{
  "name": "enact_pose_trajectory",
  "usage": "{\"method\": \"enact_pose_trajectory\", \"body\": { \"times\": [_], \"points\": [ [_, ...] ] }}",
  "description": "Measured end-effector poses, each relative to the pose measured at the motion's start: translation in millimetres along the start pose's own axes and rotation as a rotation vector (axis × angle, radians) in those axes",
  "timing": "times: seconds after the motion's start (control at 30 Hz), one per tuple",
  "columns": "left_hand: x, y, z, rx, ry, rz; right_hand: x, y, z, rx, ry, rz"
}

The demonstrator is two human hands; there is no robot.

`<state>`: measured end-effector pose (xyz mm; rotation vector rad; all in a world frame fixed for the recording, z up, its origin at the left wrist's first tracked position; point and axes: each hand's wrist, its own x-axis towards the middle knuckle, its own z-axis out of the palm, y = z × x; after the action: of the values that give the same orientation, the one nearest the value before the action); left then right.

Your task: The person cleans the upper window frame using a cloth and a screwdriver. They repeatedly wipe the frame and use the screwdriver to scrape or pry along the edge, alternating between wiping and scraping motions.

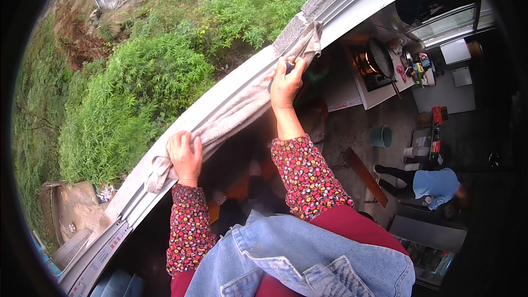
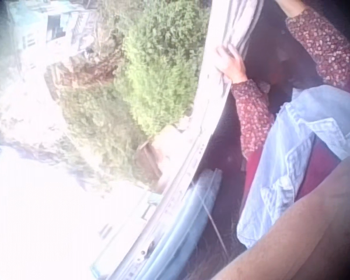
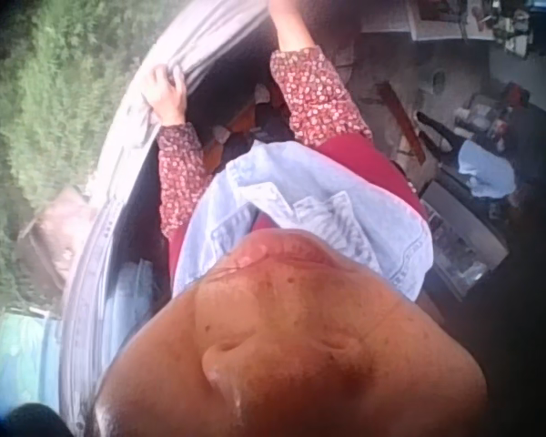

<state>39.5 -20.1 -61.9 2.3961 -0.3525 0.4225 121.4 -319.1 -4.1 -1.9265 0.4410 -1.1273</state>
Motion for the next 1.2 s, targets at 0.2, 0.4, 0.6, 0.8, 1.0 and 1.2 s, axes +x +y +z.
{"method": "enact_pose_trajectory", "body": {
  "times": [0.2, 0.4, 0.6, 0.8, 1.0, 1.2],
  "points": [
    [-1.7, -5.1, 4.0, -0.011, 0.015, 0.018, -36.9, -46.3, -49.6, 0.195, -0.163, 0.139],
    [-0.5, -15.3, 8.0, -0.049, 0.050, 0.034, -77.9, -71.1, -89.5, 0.294, -0.722, 0.551],
    [-1.0, -6.1, -17.7, -0.617, 0.141, -0.454, -72.8, -38.8, -102.5, 0.418, -0.721, 0.740],
    [-10.7, 1.1, -39.6, -0.772, 0.348, -0.540, -13.3, 15.0, -111.0, 0.099, -0.680, 0.930],
    [-16.1, -9.5, -40.5, -0.393, 0.380, -0.507, 2.0, 34.8, -127.9, -0.036, -0.725, 0.903],
    [0.3, 40.8, -39.3, 0.094, 0.186, -0.030, -29.8, 37.1, -169.0, -0.153, -0.724, 0.943]
  ]
}}
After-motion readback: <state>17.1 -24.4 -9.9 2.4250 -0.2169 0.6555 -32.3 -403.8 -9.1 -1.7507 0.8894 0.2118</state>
